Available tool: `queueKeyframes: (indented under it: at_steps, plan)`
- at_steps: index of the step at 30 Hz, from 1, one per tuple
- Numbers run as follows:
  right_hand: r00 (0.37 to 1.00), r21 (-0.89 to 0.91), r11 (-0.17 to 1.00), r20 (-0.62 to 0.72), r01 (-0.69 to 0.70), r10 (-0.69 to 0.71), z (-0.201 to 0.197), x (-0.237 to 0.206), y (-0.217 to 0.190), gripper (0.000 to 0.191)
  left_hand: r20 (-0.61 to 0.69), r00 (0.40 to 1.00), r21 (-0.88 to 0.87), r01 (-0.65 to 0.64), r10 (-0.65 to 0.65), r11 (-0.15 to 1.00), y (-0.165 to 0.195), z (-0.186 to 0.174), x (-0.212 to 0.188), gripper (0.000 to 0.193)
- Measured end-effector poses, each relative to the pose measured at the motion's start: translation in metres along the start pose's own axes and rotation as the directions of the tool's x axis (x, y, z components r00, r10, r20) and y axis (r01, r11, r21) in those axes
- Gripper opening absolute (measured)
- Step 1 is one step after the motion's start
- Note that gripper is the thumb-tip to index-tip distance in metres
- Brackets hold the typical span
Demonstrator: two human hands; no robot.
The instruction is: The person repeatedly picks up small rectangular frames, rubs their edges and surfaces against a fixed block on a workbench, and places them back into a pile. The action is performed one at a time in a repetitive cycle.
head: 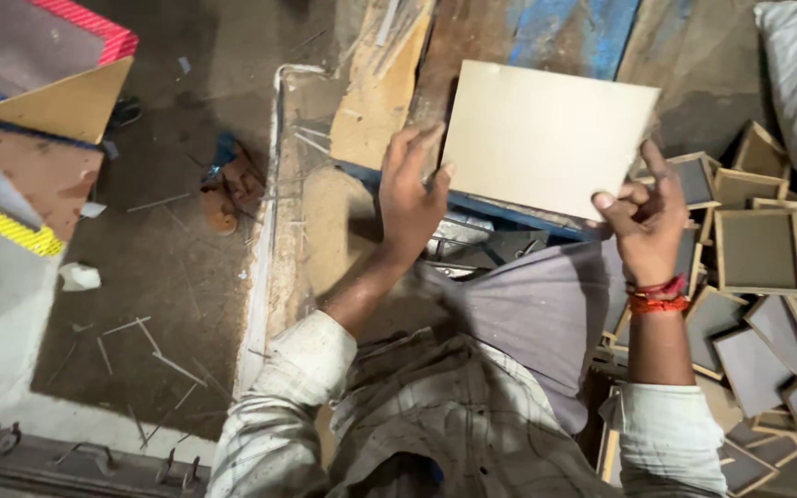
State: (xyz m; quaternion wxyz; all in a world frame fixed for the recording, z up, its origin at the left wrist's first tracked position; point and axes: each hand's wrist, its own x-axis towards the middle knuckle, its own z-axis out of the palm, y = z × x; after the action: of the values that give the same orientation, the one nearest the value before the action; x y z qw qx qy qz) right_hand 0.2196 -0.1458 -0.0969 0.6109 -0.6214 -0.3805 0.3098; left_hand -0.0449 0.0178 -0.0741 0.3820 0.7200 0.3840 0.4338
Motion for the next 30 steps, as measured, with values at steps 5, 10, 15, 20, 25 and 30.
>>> queueKeyframes:
  at_steps: [5, 10, 15, 20, 25, 30]
  plan:
    - [0.959, 0.088, 0.958, -0.049, -0.273, 0.278, 0.04, 0.017, 0.007, 0.064, 0.374, 0.865, 0.284, -0.449, 0.334, 0.847, -0.002, 0.008, -0.002, 0.043]
    - [0.972, 0.138, 0.963, -0.008, -0.233, 0.236, 0.064, 0.037, 0.009, 0.063, 0.333, 0.882, 0.301, -0.435, 0.333, 0.849, -0.016, 0.017, 0.005, 0.032]
    - [0.962, 0.176, 0.946, 0.008, -0.271, 0.274, 0.074, 0.048, 0.01, 0.061, 0.317, 0.893, 0.306, -0.415, 0.32, 0.857, -0.026, 0.013, 0.016, 0.031]
    - [0.967, 0.15, 0.956, 0.0, -0.253, 0.256, 0.077, 0.056, 0.01, 0.061, 0.299, 0.901, 0.28, -0.397, 0.314, 0.874, -0.032, 0.016, 0.022, 0.029]
    - [0.973, 0.208, 0.953, -0.025, -0.218, 0.228, 0.075, 0.071, 0.014, 0.059, 0.347, 0.893, 0.353, -0.409, 0.288, 0.842, -0.044, 0.033, 0.034, 0.03]
    - [0.979, 0.143, 0.969, -0.015, -0.201, 0.205, 0.067, 0.089, 0.021, 0.056, 0.36, 0.901, 0.393, -0.381, 0.24, 0.837, -0.054, 0.052, 0.049, 0.031]
